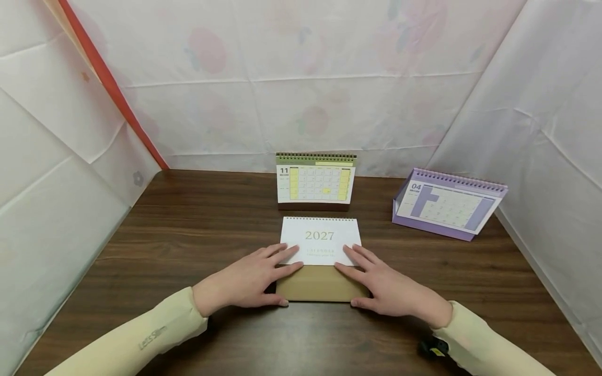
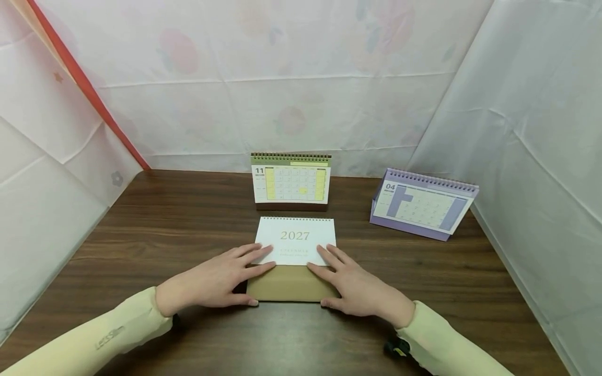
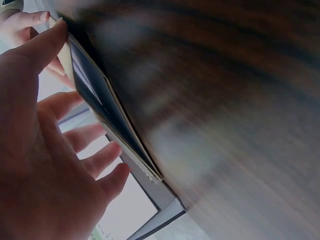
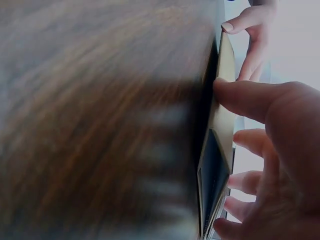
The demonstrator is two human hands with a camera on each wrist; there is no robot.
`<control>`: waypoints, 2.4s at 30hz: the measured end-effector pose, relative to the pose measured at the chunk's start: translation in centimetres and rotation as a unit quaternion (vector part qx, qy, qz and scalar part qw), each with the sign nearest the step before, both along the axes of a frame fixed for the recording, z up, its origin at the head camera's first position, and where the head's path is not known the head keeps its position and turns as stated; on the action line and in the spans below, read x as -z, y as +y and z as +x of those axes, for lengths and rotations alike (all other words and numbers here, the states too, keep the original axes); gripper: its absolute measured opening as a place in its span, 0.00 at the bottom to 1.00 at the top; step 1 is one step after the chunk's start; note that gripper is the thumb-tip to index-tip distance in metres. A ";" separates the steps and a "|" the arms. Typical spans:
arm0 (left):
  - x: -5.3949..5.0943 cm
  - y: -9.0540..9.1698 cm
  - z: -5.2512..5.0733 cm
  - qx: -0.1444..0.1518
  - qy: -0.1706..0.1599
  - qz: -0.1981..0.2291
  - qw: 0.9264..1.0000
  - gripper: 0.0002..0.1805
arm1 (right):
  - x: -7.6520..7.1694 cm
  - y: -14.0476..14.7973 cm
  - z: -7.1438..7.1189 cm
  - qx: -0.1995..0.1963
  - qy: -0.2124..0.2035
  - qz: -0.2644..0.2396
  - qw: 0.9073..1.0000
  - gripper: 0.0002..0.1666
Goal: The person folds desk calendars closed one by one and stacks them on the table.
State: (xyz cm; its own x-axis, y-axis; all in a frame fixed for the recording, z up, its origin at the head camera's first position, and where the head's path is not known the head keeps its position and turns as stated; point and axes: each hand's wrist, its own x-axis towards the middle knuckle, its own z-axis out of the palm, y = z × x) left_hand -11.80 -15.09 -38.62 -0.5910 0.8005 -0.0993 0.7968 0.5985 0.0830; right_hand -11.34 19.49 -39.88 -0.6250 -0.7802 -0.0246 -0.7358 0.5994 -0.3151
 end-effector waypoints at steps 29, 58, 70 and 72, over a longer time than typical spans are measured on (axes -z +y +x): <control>-0.1 0.2 -1.1 -0.026 -0.061 0.027 0.997 0.37 | 0.1 -0.1 -0.4 0.022 -0.018 0.022 0.999 0.38; 0.0 -0.5 -4.9 -0.327 -0.274 0.193 0.883 0.16 | -0.2 0.4 -3.6 0.200 -0.033 -0.007 0.979 0.11; 0.8 0.1 -5.5 -0.349 -0.303 0.264 0.847 0.12 | 0.3 0.5 -4.0 0.192 -0.103 -0.024 0.976 0.14; 0.8 0.1 -5.5 -0.347 -0.318 0.288 0.834 0.12 | 0.3 0.6 -4.1 0.190 -0.104 -0.026 0.976 0.14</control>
State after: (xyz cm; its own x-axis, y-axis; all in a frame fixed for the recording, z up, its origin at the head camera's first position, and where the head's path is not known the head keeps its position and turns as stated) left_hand -17.27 -15.00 -39.43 -0.9060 0.3110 -0.2871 -0.0403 0.6119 0.7899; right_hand -15.43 20.04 -40.21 -0.8556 -0.4960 -0.1481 -0.3802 0.7963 -0.4704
